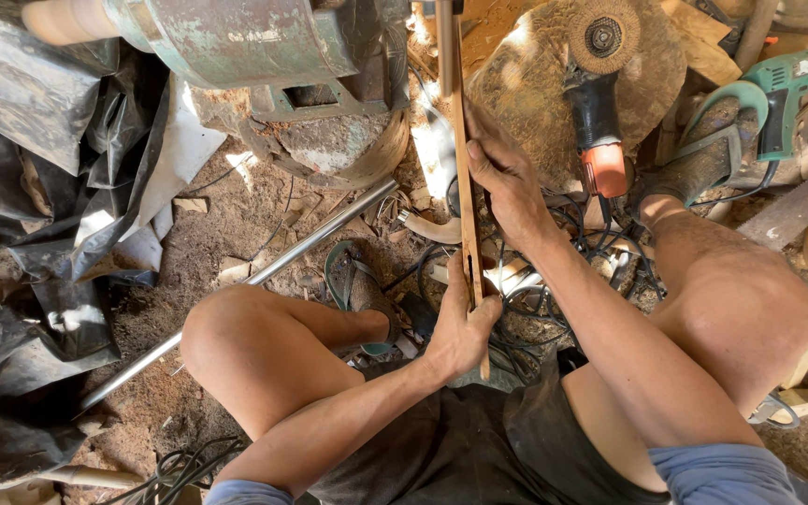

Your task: The person sits on the floor and uses a grinding machine to shape a wooden piece. They repeatedly press the wood against the rotating grinding wheel, adjusting its position to smooth and contour the surface.

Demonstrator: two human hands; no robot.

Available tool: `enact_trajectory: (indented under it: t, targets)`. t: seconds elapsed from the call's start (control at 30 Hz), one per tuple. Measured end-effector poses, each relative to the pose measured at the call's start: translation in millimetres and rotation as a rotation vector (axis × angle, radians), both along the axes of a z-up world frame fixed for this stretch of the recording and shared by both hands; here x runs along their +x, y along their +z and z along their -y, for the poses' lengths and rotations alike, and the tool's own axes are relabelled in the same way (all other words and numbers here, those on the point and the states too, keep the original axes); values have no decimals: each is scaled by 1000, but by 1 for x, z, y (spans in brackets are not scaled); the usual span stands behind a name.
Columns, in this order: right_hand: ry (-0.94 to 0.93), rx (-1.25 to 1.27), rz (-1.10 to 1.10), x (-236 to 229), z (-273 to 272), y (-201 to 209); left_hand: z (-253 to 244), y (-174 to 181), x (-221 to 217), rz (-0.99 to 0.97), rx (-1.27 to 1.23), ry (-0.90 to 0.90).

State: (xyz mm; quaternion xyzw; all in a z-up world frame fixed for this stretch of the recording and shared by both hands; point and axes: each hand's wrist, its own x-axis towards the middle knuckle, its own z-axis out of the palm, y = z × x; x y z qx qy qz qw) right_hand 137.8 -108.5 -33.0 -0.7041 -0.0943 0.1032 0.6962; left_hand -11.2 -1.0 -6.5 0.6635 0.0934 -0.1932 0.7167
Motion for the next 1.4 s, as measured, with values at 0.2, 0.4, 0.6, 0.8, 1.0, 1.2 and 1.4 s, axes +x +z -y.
enact_trajectory:
  t: [0.2, 0.4, 0.6, 0.8, 1.0, 1.2, 1.4]
  targets:
    - [55, 45, 48, -18, 8, 0, 3, -13, -19, 31, 11, -39]
    - [94, 135, -22, -36, 12, 6, 9, -26, -36, 33, -72, -11]
    - [58, 111, -138, -44, 33, 31, 4, -13, -26, 85, 228, -117]
    - [-121, 234, -51, -20, 87, 46, -4, -10, 1, 557, 672, -53]
    - [-138, 434, -83, -11, 118, 78, -19, 13, 17, 305, 88, -55]
    - [-74, 395, -28, -17, 132, 96, -34, 26, 31, 359, -36, 45]
    - [-229, 631, -40, -23, 116, 77, -69, 42, 51, 210, -471, 139]
